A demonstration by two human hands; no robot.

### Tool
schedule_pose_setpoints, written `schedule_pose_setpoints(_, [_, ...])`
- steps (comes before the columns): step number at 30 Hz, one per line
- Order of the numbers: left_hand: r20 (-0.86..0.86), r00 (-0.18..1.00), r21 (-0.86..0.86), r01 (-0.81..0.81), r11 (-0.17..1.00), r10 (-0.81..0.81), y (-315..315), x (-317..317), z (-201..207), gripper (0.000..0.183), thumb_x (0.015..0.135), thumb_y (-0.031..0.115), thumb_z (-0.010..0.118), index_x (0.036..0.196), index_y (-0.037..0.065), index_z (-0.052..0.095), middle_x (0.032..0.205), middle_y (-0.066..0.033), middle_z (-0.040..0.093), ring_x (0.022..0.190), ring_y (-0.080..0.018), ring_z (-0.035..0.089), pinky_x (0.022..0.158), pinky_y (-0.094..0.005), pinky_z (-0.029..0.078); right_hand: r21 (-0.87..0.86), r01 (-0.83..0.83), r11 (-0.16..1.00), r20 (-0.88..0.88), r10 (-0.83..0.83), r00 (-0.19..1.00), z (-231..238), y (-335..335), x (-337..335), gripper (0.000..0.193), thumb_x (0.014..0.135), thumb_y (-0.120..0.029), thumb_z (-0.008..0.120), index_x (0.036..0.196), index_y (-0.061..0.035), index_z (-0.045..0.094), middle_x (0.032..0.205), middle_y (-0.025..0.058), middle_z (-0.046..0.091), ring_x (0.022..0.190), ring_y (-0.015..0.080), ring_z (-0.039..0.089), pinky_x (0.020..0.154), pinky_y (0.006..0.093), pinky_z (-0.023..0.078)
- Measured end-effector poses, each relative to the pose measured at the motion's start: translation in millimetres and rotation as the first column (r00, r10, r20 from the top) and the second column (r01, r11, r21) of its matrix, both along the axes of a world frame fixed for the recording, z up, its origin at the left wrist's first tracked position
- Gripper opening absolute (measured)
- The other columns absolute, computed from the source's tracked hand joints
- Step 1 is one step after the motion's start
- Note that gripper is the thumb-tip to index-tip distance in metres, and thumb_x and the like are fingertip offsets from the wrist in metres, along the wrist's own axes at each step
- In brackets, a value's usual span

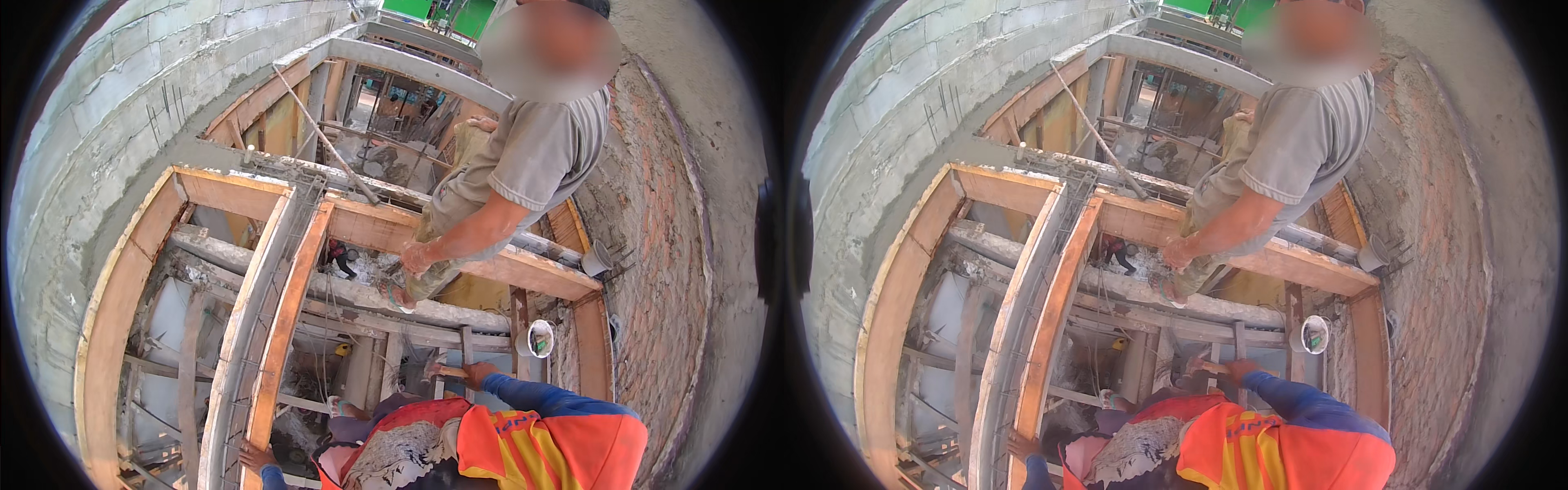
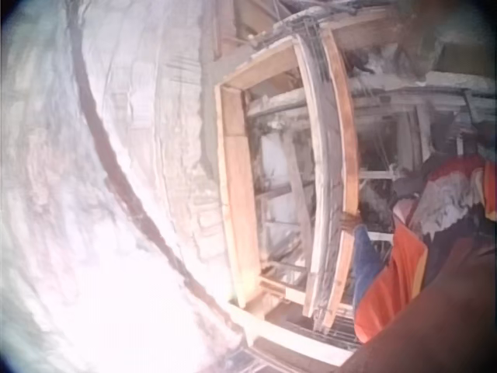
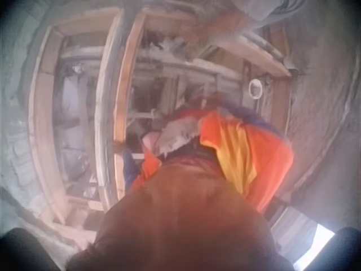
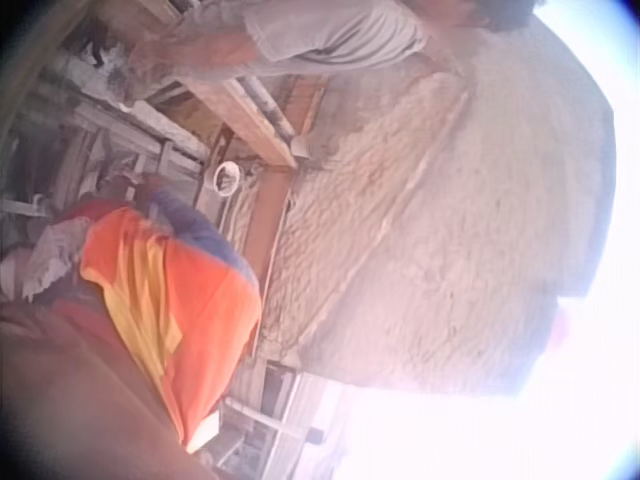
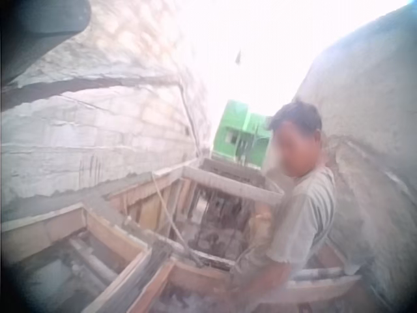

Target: The person uses a hammer to secure wooden planks and metal rebar within a curved concrete formwork structure. They repeatedly strike the wood to adjust its position and secure it against the rebar grid. Another worker is visible nearby, also working on the construction site.

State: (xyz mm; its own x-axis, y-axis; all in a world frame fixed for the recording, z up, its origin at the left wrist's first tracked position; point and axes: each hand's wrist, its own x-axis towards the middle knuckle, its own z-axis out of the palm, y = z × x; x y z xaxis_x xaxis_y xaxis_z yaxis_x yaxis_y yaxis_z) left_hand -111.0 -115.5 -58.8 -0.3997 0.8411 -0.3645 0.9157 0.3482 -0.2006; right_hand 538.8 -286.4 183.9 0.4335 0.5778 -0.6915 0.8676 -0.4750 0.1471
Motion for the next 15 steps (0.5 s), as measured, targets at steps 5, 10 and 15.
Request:
schedule_pose_setpoints(5, [0.081,0.996,-0.124,-0.01,0.992,0.02,17,16,33,0.113,0.081,0.06,0.073,0.161,0.016,0.007,0.155,-0.0201,0.035,0.146,-0.0389,0.029,0.123,-0.0495,0.019,-0.161,0.121,0.98,0.182,-0.091,0.979,18,-68,46,0.036,0.093,-0.03,0.056,0.124,-0.0147,0.066,0.117,0.0148,0.07,0.11,0.0357,0.067,0.092,0.0489,0.055])
schedule_pose_setpoints(10, [0.034,0.999,-0.035,-0.009,0.999,0.011,4,0,4,0.118,0.076,0.066,0.074,0.162,0.02,0.007,0.151,-0.0245,0.038,0.143,-0.0384,0.035,0.122,-0.0511,0.02,-0.191,0.113,0.975,0.136,-0.088,0.987,57,-54,14,0.035,0.092,-0.028,0.056,0.123,-0.0152,0.068,0.12,0.0156,0.07,0.112,0.0354,0.067,0.094,0.048,0.054])
schedule_pose_setpoints(15, [0.102,0.993,-0.106,-0.044,0.993,0.055,13,19,41,0.107,0.083,0.058,0.072,0.161,0.02,0.009,0.154,-0.0227,0.034,0.145,-0.0385,0.031,0.121,-0.0484,0.022,-0.147,0.103,0.984,0.1,-0.089,0.991,25,-36,-1,0.035,0.093,-0.031,0.056,0.123,-0.0165,0.068,0.12,0.0146,0.07,0.112,0.0357,0.067,0.092,0.0498,0.055])
